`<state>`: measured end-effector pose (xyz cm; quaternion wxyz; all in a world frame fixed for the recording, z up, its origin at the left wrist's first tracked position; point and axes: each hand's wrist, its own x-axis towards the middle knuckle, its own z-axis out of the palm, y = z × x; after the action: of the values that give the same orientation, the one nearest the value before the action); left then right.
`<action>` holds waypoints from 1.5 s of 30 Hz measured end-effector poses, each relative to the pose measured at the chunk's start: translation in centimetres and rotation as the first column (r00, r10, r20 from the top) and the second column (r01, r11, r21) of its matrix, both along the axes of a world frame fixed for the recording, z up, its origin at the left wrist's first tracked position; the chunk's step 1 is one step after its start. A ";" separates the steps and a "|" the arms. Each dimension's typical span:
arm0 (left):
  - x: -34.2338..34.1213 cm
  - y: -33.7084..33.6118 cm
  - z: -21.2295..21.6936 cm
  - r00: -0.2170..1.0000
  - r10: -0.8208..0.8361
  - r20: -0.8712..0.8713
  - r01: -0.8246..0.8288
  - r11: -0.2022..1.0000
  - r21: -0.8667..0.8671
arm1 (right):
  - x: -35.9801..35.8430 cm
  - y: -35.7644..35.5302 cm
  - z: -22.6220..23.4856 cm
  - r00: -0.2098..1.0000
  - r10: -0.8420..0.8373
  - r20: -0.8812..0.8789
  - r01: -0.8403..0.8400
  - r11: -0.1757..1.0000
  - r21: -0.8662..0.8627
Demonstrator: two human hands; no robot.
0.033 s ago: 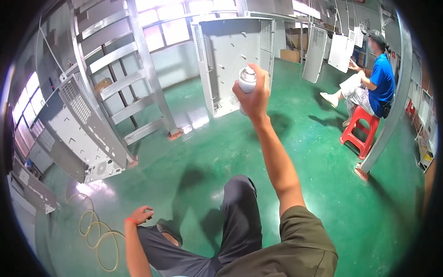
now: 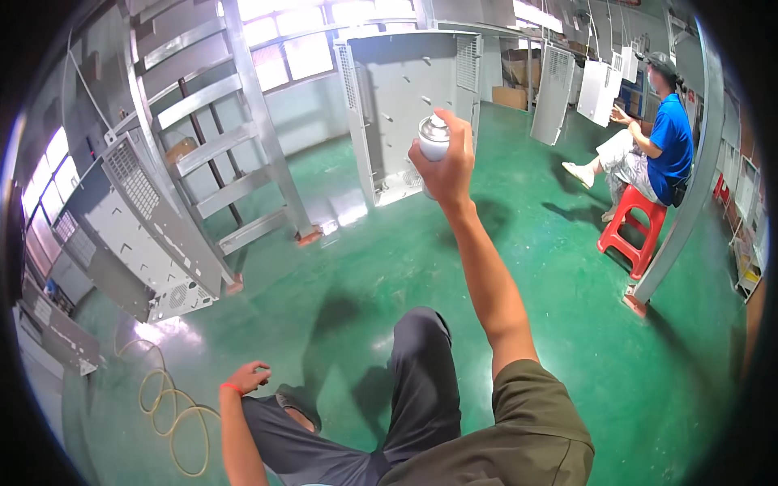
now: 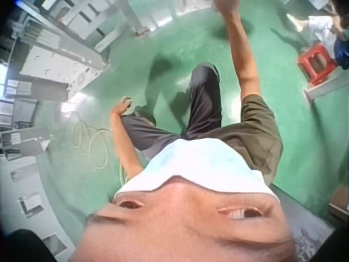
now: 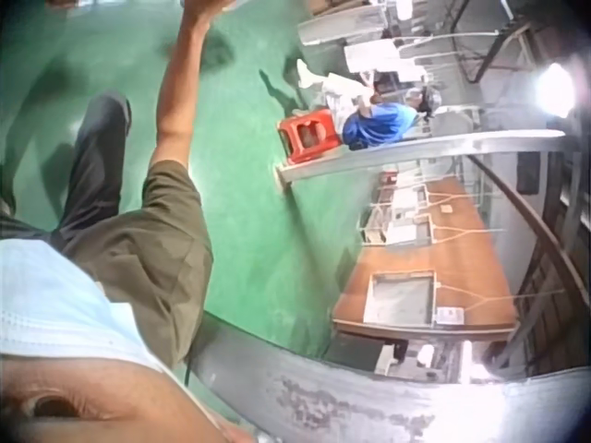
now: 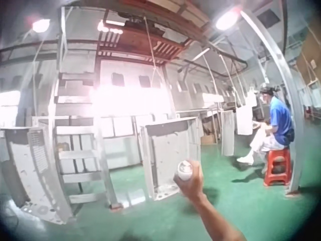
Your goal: The recorder picks up a spray paint can from an office area and proceeds to spray paint several metal chassis and components on a fabrication floor.
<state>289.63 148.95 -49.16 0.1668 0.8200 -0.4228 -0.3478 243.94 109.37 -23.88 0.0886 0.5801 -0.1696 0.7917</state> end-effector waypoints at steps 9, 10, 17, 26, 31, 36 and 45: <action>-2.5 -3.4 -0.4 1.000 -0.022 0.007 0.022 0.999 -0.033 | -1.7 -2.7 0.2 0.987 -0.094 0.132 0.092 0.996 0.018; -2.8 -3.7 -0.4 1.000 -0.022 0.002 0.023 0.999 -0.032 | -1.8 -2.8 0.2 0.990 -0.082 0.112 0.080 0.997 0.016; -4.0 -5.5 -0.2 1.000 -0.004 0.003 0.004 1.000 -0.017 | -3.2 -5.0 -0.9 0.969 -0.024 0.247 0.005 0.997 0.078; -5.4 -7.2 0.2 1.000 0.009 -0.001 -0.009 1.000 0.023 | -2.8 -3.2 -2.1 0.866 0.457 0.205 -0.496 0.839 0.224; -6.4 -8.9 0.5 1.000 0.008 -0.021 -0.007 0.998 0.056 | -2.9 -3.1 -2.2 0.495 0.805 0.326 -0.862 0.407 0.304; -6.9 -9.4 0.3 1.000 -0.016 0.015 0.015 0.998 0.068 | -3.1 -2.2 -0.6 0.296 0.907 0.301 -0.948 0.240 0.209; -8.8 -10.9 0.4 0.998 -0.033 0.055 0.028 0.996 0.084 | -4.5 -3.7 -0.6 0.221 0.911 0.349 -0.973 0.185 0.134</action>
<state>280.79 138.03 -48.76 0.1151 0.8292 -0.4251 -0.3442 239.48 105.64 -24.46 -0.5322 0.4869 0.0894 0.6868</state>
